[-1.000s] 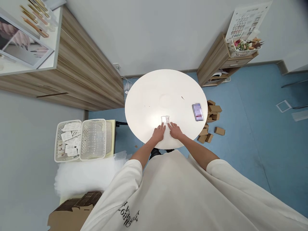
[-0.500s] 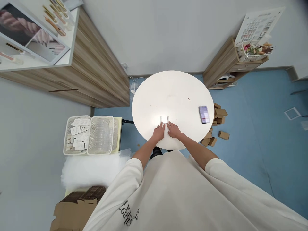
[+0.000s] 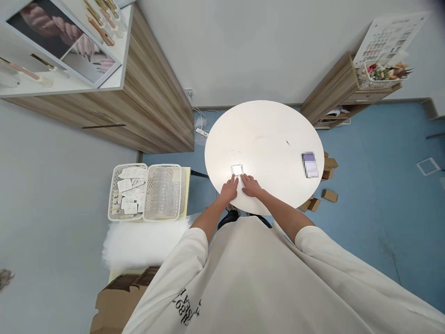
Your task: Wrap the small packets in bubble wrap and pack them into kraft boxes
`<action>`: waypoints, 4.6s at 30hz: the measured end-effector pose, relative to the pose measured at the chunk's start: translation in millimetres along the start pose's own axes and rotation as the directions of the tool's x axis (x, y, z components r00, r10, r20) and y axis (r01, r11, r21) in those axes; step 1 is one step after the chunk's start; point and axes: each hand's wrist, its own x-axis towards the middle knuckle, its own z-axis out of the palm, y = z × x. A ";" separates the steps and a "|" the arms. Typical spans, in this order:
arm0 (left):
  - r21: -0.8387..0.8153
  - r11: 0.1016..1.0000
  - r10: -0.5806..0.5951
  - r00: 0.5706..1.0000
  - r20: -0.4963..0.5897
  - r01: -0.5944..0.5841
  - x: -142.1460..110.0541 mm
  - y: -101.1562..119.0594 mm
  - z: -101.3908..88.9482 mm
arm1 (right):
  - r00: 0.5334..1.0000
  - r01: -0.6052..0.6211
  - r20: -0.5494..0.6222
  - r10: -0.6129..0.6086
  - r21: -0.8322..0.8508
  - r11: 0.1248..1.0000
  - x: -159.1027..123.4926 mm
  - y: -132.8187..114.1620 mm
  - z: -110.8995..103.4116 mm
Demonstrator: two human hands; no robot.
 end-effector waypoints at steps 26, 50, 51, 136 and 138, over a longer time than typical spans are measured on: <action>0.301 0.918 -0.218 0.962 -0.163 0.259 -136.3 8.1 86.7 | 0.985 0.159 -0.060 -0.163 -0.067 0.985 -95.6 6.5 37.7; 0.150 0.817 -0.486 0.804 -0.344 0.557 -357.9 -138.5 106.8 | 0.938 0.329 0.127 -0.324 -0.025 0.944 -136.8 -181.8 203.3; 0.160 0.823 -0.473 0.812 -0.341 0.546 -364.1 -147.1 105.3 | 0.939 0.325 0.123 -0.321 -0.012 0.946 -137.3 -193.2 213.6; 0.266 0.935 -0.120 0.915 -0.386 0.235 -245.3 -73.6 83.5 | 0.827 0.257 -0.559 -0.061 0.279 0.925 -124.8 -89.4 71.3; 0.278 0.935 -0.115 0.929 -0.351 0.221 -215.2 -47.0 84.5 | 0.818 0.248 -0.572 -0.061 0.255 0.935 -122.3 -52.8 46.5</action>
